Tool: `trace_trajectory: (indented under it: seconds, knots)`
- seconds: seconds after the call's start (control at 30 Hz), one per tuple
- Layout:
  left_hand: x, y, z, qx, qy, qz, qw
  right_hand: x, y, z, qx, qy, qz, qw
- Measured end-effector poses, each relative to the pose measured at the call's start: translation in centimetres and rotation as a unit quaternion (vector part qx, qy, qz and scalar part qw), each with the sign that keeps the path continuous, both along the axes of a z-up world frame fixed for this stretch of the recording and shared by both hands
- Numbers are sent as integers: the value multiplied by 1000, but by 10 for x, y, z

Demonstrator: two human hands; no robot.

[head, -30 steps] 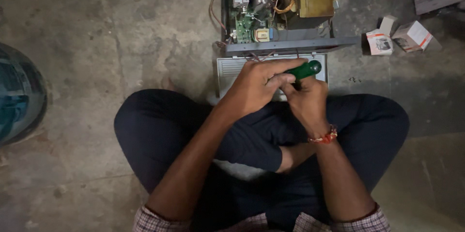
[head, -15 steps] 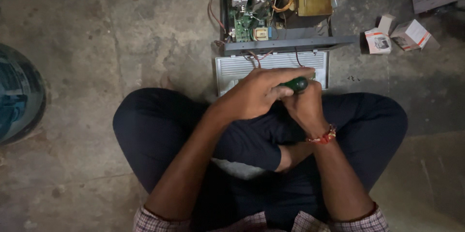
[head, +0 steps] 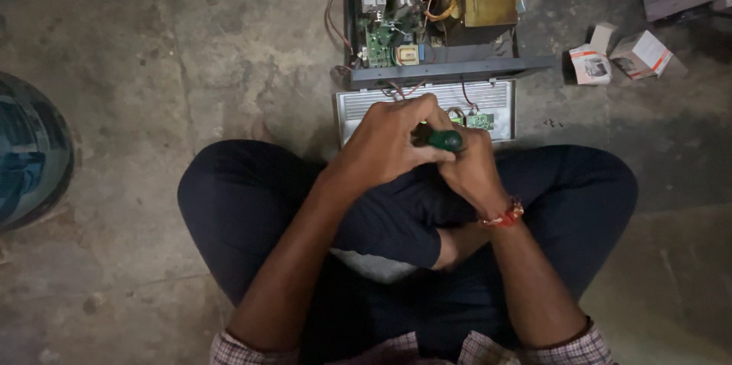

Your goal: The person sits on the floor and uses a screwdriver to remove screws from a metal casing containing a circuit board. They then remove a small white component from the board and inspect it in their hands.

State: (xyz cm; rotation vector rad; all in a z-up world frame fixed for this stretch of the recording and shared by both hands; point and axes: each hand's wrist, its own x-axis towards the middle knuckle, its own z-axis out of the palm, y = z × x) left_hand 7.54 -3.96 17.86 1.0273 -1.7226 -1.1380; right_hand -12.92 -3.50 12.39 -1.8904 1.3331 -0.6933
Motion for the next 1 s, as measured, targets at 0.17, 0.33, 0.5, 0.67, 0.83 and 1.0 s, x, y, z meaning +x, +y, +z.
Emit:
trace_trajectory:
  seconds: [0.17, 0.33, 0.5, 0.67, 0.83, 1.0]
  knots:
    - [-6, 3, -3, -3, -26, 26, 999, 4, 0, -2, -45, -88, 24, 995]
    - [-10, 2, -6, -122, 30, -17, 992, -7, -2, -14, -29, 6, -10, 1000]
    - [-3, 3, -7, 37, 84, -96, 991, -10, -2, -21, 16, -12, -8, 1000]
    - [-2, 0, -2, 44, -60, 24, 997, 3, 4, -11, -18, -38, -2, 999]
    - [-4, 1, -1, -8, -51, 42, 998, 8, 4, -7, -74, -72, 8, 995]
    - [2, 5, -6, -10, 111, -80, 991, 0, 0, -11, -29, -54, 15, 998]
